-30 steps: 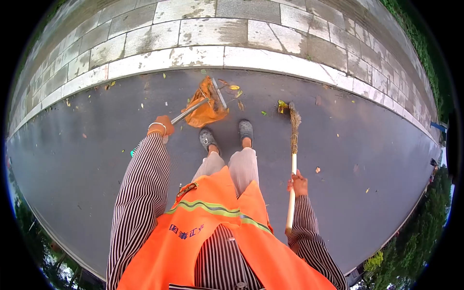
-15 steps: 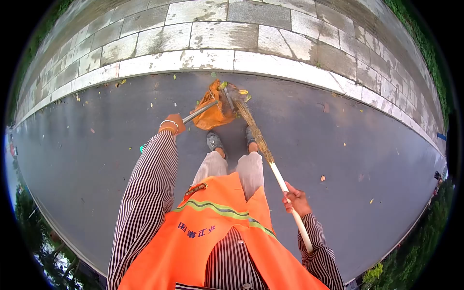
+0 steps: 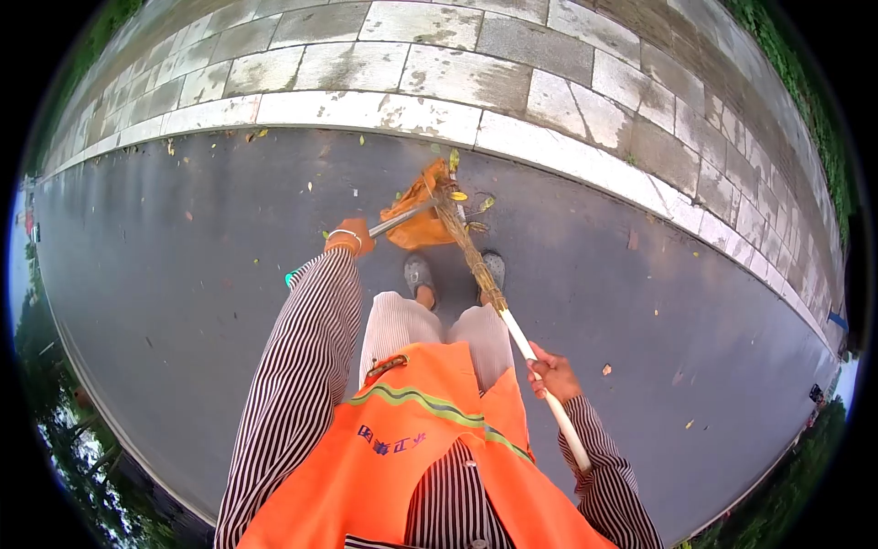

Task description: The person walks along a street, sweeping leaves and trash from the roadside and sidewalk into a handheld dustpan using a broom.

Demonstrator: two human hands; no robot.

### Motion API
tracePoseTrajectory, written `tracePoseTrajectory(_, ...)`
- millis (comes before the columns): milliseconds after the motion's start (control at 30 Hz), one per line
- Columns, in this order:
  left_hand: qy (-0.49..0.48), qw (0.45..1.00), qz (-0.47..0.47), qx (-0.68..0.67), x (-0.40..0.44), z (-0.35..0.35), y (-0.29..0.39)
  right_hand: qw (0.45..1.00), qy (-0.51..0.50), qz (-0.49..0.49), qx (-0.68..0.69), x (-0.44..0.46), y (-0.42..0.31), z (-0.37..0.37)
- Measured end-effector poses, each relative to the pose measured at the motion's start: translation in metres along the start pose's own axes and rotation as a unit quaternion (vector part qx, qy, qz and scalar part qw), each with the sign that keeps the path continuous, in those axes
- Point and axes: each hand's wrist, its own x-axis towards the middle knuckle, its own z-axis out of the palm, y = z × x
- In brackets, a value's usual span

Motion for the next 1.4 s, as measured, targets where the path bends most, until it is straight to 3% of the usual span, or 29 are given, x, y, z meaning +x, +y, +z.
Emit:
tracePoseTrajectory(67,-0.037,0.999,-0.007,-0.019,-0.005,0.001,-0.009,1.0,-0.003,-0.004,-0.014,-0.008,-0.008,0.001)
tracePoseTrajectory(133,-0.061,0.995,-0.039,-0.063,-0.001,0.014,-0.019,0.993,0.055,-0.068,-0.074,-0.001,-0.017,0.006)
tracePoseTrajectory(267,-0.076,0.992,-0.058,-0.079,-0.003,0.024,-0.026,0.976,0.074,-0.146,-0.146,0.063,-0.057,0.019)
tracePoseTrajectory(333,-0.044,0.998,-0.041,-0.003,0.003,0.031,-0.026,0.965,0.061,-0.122,-0.224,0.07,-0.059,0.028)
tracePoseTrajectory(367,-0.059,0.997,-0.041,-0.031,0.012,0.036,-0.029,0.95,0.052,-0.097,-0.293,0.071,-0.059,0.03)
tracePoseTrajectory(467,-0.085,0.995,-0.03,-0.035,-0.004,0.014,-0.02,0.946,0.013,-0.07,-0.315,0.046,-0.039,0.001)
tracePoseTrajectory(500,-0.083,0.988,-0.055,-0.122,0.011,0.029,-0.028,0.962,0.004,-0.052,-0.268,0.028,-0.039,-0.012)
tracePoseTrajectory(567,-0.078,0.991,-0.045,-0.103,0.005,0.02,-0.02,0.976,0.004,-0.041,-0.216,-0.006,-0.038,-0.029)
tracePoseTrajectory(633,-0.067,0.994,-0.036,-0.08,0.015,0.024,-0.021,0.996,0.02,-0.006,-0.082,-0.03,-0.029,-0.034)
tracePoseTrajectory(767,-0.035,0.996,-0.012,-0.085,0.027,0.03,-0.018,0.994,0.107,-0.03,0.01,-0.008,-0.013,-0.018)
tracePoseTrajectory(867,0.009,0.998,-0.021,-0.06,0.017,0.025,-0.013,0.992,0.081,0.001,0.093,0.035,-0.014,0.007)
tracePoseTrajectory(900,-0.015,0.998,-0.033,-0.053,0.014,0.024,-0.015,0.992,0.079,0.002,0.095,0.039,-0.011,0.019)
tracePoseTrajectory(1000,0.036,0.999,-0.009,-0.028,0.02,0.051,-0.037,0.995,0.027,0.029,0.093,0.04,-0.003,0.042)
tracePoseTrajectory(1100,-0.001,0.998,-0.021,-0.064,0.019,0.081,-0.082,0.988,-0.061,0.065,0.126,0.017,-0.017,0.032)
tracePoseTrajectory(1167,-0.071,0.989,-0.062,-0.116,0.016,0.124,-0.13,0.988,-0.054,0.053,0.138,-0.016,-0.029,0.041)
tracePoseTrajectory(1200,-0.022,0.992,-0.034,-0.121,0.007,0.158,-0.158,0.99,-0.045,0.038,0.131,-0.031,-0.03,0.046)
tracePoseTrajectory(1233,-0.032,0.983,-0.012,-0.183,-0.015,0.177,-0.184,0.991,-0.036,0.024,0.124,-0.045,-0.031,0.052)
tracePoseTrajectory(1267,-0.083,0.945,-0.09,-0.305,-0.058,0.17,-0.197,0.984,-0.043,0.017,0.174,-0.06,-0.035,0.059)
tracePoseTrajectory(1300,-0.074,0.911,-0.093,-0.395,-0.081,0.196,-0.22,0.966,-0.079,0.002,0.246,-0.071,-0.039,0.058)
tracePoseTrajectory(1400,-0.08,0.799,-0.132,-0.582,-0.144,0.263,-0.276,0.95,-0.124,-0.037,0.286,-0.088,-0.059,0.081)
